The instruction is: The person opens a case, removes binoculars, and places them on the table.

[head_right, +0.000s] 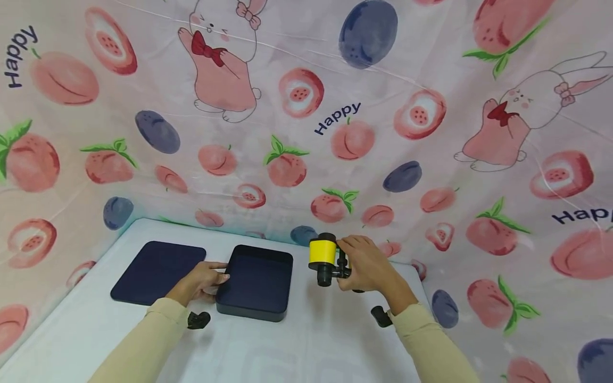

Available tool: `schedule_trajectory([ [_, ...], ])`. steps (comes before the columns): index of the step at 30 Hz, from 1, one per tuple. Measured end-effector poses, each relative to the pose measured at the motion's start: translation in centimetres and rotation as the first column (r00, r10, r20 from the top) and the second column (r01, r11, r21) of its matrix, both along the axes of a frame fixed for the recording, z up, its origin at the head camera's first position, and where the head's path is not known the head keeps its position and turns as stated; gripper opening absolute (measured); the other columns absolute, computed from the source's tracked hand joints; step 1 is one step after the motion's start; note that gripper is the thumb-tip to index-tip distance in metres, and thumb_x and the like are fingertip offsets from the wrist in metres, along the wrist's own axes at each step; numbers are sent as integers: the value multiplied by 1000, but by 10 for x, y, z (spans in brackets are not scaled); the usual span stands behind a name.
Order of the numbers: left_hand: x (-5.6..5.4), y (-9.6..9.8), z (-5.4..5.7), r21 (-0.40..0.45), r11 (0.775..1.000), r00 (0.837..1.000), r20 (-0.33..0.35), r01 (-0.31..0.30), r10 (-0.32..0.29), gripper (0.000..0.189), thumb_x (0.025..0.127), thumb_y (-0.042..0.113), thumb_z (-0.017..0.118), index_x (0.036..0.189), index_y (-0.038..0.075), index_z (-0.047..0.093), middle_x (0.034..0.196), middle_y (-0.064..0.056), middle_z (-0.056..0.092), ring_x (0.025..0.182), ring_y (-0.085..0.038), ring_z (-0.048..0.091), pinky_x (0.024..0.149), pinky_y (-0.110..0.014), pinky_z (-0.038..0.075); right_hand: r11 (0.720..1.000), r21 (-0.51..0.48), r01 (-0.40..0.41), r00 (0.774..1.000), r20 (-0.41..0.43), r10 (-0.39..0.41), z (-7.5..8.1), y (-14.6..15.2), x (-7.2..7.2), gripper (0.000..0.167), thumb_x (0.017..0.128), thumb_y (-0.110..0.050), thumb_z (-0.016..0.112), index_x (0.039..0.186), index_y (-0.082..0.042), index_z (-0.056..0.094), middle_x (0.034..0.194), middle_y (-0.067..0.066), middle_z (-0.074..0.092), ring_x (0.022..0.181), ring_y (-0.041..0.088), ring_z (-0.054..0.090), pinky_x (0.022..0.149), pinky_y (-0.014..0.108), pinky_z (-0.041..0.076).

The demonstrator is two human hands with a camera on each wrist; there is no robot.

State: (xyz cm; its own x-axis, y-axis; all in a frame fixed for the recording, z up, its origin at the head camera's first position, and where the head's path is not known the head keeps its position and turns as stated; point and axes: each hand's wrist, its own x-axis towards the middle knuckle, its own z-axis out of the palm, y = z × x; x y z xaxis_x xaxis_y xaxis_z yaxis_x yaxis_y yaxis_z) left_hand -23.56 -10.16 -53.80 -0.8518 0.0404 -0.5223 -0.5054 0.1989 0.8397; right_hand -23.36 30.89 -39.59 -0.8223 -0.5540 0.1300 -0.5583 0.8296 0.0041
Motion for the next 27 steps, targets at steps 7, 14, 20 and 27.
schedule_trajectory([
  [7, 0, -6, -4, -13, 1000, 1000, 13, -11, 11, 56, 103, 5, 61, 157, 4, 44, 154, -31, 50, 139, -50, 53, 100, -64, 55, 1000, 6, -3, 1000, 16, 3, -6, -5, -5, 87, 70, -39, 87, 142, 0, 59, 138, 13, 66, 131, 35, 56, 117, 58, 44],
  [14, -5, 0, -5, -2, 1000, 1000, 22, 2, -2, 57, 103, 5, 62, 157, 5, 44, 154, -30, 50, 140, -51, 52, 101, -65, 55, 1000, -8, 19, 999, 29, -18, -7, 2, 0, 88, 69, -38, 88, 142, 1, 59, 137, 12, 66, 131, 35, 56, 117, 58, 44],
  [20, -2, 1, -2, -2, 1000, 1000, 16, 9, -9, 57, 104, 6, 61, 158, 4, 43, 154, -30, 50, 140, -50, 52, 101, -64, 55, 1000, -10, 24, 999, 43, -24, -9, 2, 0, 90, 68, -41, 87, 143, 0, 59, 138, 11, 66, 133, 34, 56, 118, 57, 43],
  [27, -2, 0, 0, 0, 1000, 1000, 9, 14, -14, 57, 104, 6, 60, 158, 4, 41, 156, -31, 48, 141, -51, 51, 104, -66, 53, 1000, -4, 19, 999, 41, -19, -12, 1, -1, 90, 68, -41, 88, 143, -1, 59, 139, 12, 66, 132, 34, 56, 118, 58, 44],
])
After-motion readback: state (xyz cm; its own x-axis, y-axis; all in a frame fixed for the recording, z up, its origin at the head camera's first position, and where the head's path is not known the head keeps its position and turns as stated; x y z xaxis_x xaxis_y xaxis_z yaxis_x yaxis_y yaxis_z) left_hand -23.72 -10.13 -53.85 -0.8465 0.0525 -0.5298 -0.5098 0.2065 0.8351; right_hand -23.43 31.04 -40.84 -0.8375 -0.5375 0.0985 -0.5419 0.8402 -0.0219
